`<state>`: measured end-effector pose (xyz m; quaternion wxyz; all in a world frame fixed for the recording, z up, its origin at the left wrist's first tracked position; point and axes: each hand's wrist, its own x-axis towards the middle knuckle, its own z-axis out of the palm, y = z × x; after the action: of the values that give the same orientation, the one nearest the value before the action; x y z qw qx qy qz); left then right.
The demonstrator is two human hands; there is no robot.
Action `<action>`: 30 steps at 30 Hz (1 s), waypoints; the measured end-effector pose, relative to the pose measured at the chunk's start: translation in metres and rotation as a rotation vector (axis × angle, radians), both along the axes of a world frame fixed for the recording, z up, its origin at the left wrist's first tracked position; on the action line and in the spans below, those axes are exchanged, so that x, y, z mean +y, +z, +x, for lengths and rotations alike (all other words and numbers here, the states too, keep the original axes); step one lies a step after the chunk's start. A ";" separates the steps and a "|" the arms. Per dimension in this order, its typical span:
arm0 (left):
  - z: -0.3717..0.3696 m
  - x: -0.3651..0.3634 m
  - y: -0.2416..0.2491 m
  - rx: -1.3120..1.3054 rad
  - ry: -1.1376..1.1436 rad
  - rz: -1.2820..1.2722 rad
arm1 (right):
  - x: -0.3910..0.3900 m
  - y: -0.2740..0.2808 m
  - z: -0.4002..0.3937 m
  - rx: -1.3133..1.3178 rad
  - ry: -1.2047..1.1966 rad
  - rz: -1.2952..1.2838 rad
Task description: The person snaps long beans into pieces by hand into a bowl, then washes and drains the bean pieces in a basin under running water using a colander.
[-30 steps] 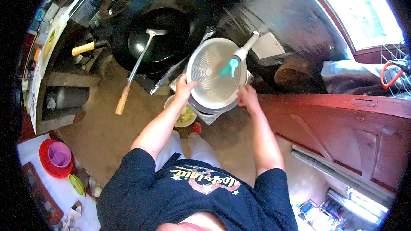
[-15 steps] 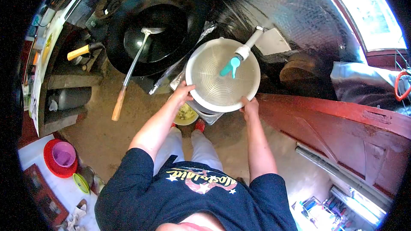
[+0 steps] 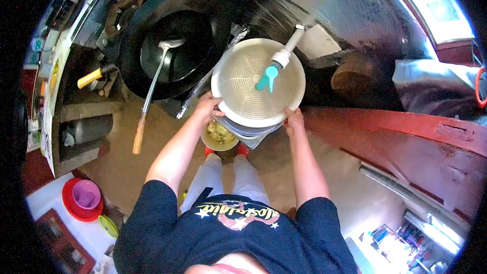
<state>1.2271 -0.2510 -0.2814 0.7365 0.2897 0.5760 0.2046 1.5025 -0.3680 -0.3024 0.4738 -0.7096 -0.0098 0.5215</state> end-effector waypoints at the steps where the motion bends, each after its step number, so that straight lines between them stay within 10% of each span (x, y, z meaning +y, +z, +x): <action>1: -0.003 -0.001 -0.003 -0.002 0.034 0.007 | 0.002 -0.006 0.001 0.025 0.052 -0.088; 12: 0.028 -0.001 0.021 0.147 0.096 0.291 | 0.041 -0.067 -0.001 0.190 -0.099 -0.030; 18: 0.033 -0.038 0.063 0.480 -0.251 0.904 | 0.043 -0.083 -0.032 0.196 -0.099 -0.126; 30: 0.076 -0.053 0.140 0.375 -0.421 0.725 | 0.026 -0.026 -0.054 -0.592 1.180 -0.070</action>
<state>1.3029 -0.3041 -0.1411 0.4963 0.6714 0.5191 0.1830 1.4488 -0.3422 -0.3285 0.0623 -0.7134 -0.5099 0.4766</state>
